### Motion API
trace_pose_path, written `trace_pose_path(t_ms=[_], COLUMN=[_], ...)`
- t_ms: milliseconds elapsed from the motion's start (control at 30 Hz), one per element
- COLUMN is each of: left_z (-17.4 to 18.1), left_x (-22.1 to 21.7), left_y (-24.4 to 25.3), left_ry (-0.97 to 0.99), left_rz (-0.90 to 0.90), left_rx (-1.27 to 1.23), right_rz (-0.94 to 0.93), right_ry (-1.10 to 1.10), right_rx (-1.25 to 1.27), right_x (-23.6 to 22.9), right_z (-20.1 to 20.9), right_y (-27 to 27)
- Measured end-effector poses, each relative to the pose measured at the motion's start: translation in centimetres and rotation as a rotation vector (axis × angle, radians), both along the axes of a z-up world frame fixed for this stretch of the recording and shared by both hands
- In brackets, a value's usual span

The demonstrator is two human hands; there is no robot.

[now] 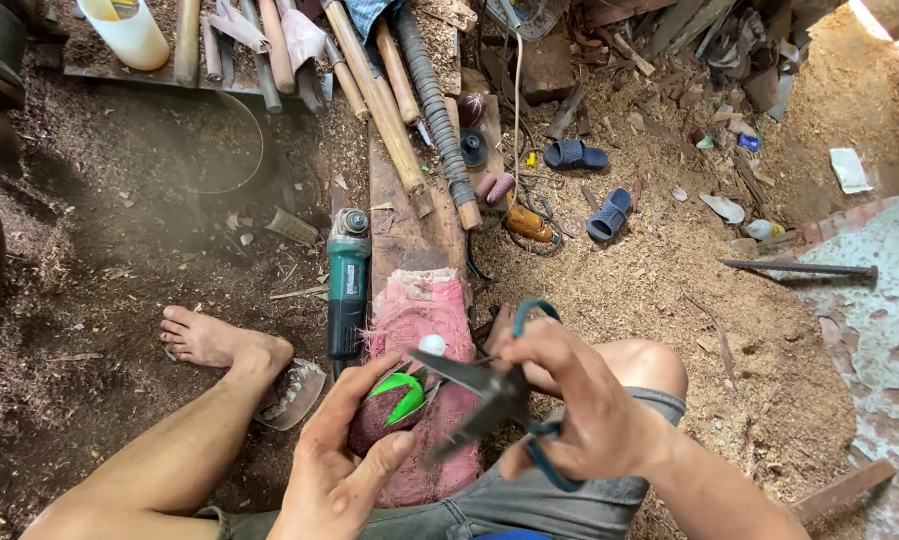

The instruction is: The person sits on the floor and decorates a round brown object with green leaf-shaped pieces. They apply glue from a squeeze bottle onto the object, press the green pieces into place, and use scissors to trim the pieces, repeating the glue-and-press cycle over different spots.

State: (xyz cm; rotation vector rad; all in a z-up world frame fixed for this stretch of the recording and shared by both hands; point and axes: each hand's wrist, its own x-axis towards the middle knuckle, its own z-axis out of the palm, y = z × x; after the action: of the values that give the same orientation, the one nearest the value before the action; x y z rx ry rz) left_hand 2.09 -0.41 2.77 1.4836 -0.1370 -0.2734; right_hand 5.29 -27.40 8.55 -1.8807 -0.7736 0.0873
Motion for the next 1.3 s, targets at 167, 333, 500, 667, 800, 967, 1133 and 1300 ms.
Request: trace_pose_path(t_ms=[167,333,500,667,800,967,1133,1300], left_z=[-0.2,0.4,-0.5,-0.7,-0.9,-1.3,-0.8,-0.8], left_x=[-0.3,-0.2,-0.7,-0.8,-0.9,-1.2,-1.0,-1.0], left_y=[0.0,-0.1,-0.5,-0.7,-0.7,-0.5,-0.6,-0.5], left_ry=[0.009,-0.010,-0.009,0.004,0.006,-0.029,-0.022,-0.008], left_rz=[0.017,-0.029,-0.015,-0.020,0.004,0.004,-0.001,-0.007], left_rx=[-0.017,0.064,0.039,0.010,0.065,0.052,0.027,-0.011], right_rz=[-0.077,-0.045,-0.030,-0.032,-0.058,-0.034,-0.009,0.054], right_ry=[-0.212,-0.273,-0.307,-0.316,-0.340,-0.305,-0.323,-0.207], right_rx=[-0.384,-0.444,-0.494,-0.441,-0.487,-0.477,-0.427,-0.354], right_x=[-0.8,-0.4,-0.2,-0.3,-0.5,-0.4,0.0,-1.1], right_z=[-0.3,0.3,0.7,0.9,1.0,0.7,0.8,-3.1], right_y=[-0.6,-0.1,0.3,1.0,1.3,1.3,1.6,-0.8])
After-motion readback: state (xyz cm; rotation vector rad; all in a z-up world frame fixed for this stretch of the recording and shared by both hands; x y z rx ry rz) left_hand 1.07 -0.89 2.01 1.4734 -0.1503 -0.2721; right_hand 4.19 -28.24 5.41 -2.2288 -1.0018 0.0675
